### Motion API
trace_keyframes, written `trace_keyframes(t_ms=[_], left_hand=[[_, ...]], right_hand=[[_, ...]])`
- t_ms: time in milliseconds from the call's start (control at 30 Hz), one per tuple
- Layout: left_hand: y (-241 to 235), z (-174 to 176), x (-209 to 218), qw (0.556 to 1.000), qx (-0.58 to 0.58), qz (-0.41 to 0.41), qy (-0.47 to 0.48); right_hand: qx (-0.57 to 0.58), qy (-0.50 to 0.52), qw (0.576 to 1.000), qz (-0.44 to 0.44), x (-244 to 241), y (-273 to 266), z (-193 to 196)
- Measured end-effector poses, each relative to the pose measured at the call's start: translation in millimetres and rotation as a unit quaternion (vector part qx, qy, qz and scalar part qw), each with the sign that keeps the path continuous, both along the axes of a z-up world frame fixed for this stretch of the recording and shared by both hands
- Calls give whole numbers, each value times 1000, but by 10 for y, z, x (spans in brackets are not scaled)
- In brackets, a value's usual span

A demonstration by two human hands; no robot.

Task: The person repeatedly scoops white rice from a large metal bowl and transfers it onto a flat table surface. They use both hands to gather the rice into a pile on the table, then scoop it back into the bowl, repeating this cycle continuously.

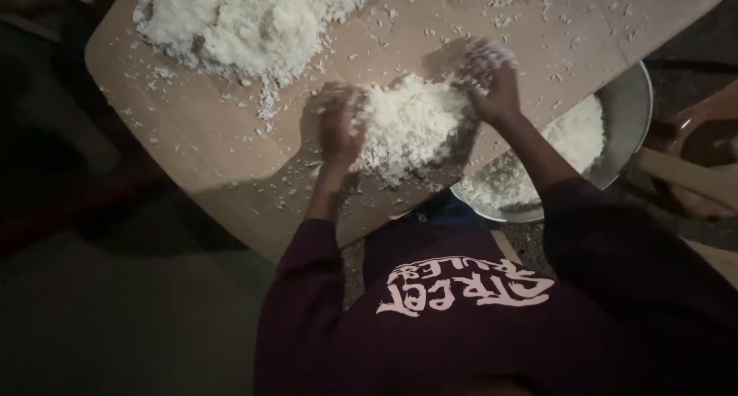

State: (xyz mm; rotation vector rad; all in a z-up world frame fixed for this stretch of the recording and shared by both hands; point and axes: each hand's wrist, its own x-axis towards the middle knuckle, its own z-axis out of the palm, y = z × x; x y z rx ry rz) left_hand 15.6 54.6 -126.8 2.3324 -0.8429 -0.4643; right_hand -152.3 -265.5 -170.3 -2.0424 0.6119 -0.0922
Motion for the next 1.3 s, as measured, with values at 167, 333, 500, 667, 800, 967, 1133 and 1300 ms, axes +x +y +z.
trace_keyframes(t_ms=[167, 333, 500, 667, 800, 967, 1133, 1300], left_hand=[[-297, 9, -297, 993, -88, -15, -83], [-936, -324, -630, 908, -308, 173, 224], [-1089, -262, -816, 642, -497, 323, 487], [-1285, 95, -871, 751, -491, 295, 329], [-1411, 245, -918, 618, -533, 301, 493], [-1321, 316, -945, 760, -381, 342, 400], [-1398, 511, -722, 824, -243, 376, 347], [-1240, 790, -700, 906, -178, 346, 164]], right_hand=[[109, 21, 991, -80, -68, 682, -334], [350, -164, 903, -186, 403, 1349, -554], [657, -232, 684, -216, 418, 1114, -78], [698, -241, 639, -215, 277, 1124, 501], [736, -236, 603, -199, 284, 1075, 492], [714, -164, 650, -203, 321, 960, 297], [511, 88, 798, -306, 325, 679, 616], [241, -189, 917, -255, 366, 578, 1133]])
